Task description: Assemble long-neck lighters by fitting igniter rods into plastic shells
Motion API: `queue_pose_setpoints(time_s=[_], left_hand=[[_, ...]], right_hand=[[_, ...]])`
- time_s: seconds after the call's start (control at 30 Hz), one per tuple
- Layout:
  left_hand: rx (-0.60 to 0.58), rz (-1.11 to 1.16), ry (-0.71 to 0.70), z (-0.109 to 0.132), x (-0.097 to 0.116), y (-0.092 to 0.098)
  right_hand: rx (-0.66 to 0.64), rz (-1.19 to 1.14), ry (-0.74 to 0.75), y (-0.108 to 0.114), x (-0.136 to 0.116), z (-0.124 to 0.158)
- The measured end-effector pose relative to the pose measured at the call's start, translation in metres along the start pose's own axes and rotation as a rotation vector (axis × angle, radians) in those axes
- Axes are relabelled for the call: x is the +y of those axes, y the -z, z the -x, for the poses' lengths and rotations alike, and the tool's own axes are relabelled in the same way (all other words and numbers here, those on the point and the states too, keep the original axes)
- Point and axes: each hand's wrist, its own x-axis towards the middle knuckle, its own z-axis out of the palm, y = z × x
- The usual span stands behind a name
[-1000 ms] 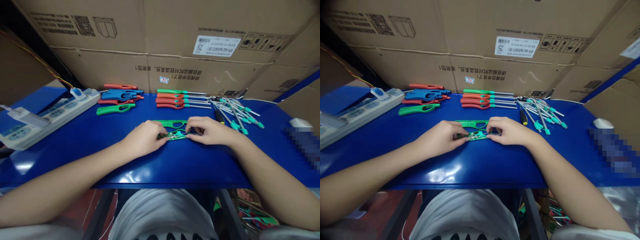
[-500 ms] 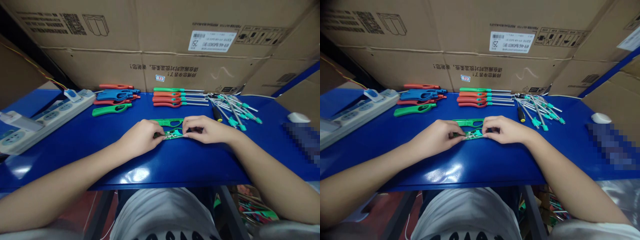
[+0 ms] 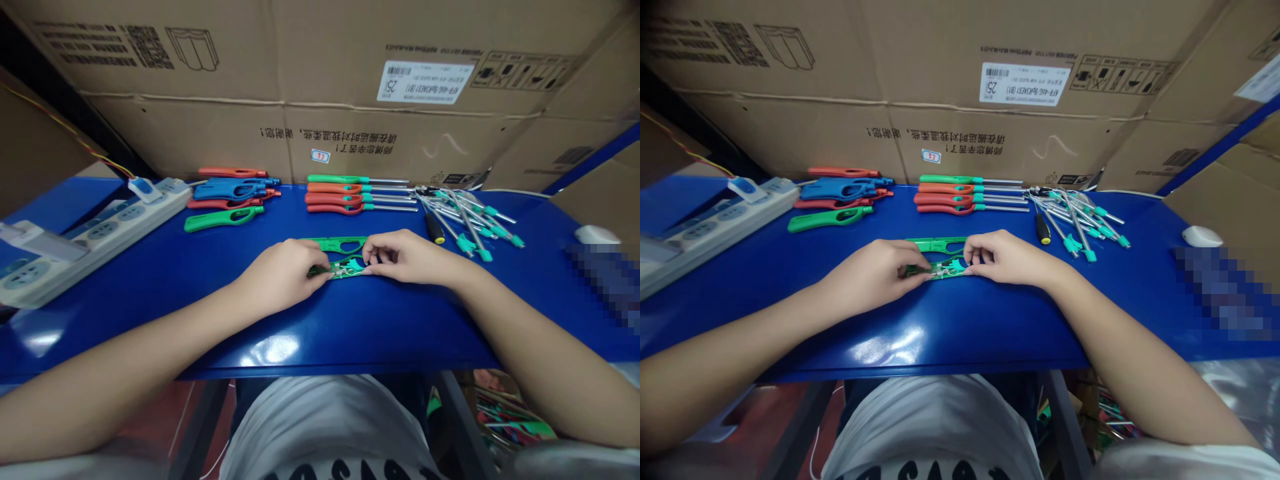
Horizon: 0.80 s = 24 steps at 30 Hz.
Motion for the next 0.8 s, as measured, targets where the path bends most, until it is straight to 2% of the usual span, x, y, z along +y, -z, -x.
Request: queue_pose_setpoints(time_s=[0.1, 0.2, 0.37, 0.53, 0.8], left_hand=[[0.041, -0.103, -0.009, 0.002, 0.005, 0.002], [0.079, -0.144, -0.089, 0.004, 0.011, 0.002], [0.033, -0.108, -0.245, 0.005, 0.015, -0.005], [0.003, -0.098, -0.237, 0.004, 0.013, -0.012], [0.007, -0.08, -0.233, 0.003, 0.01, -0.013]], right_hand=[[-0.008, -0.005, 0.003, 0.0, 0.001, 0.0], [-0.028, -0.002, 0.03, 0.003, 0.0, 0.002], [-0.06, 0.018, 0.056, 0.008, -0.001, 0.004], [-0.023, 0.063, 0.095, 0.006, 0.0, 0.004], [-0.052, 0.079, 0.076, 0.01, -0.001, 0.005]])
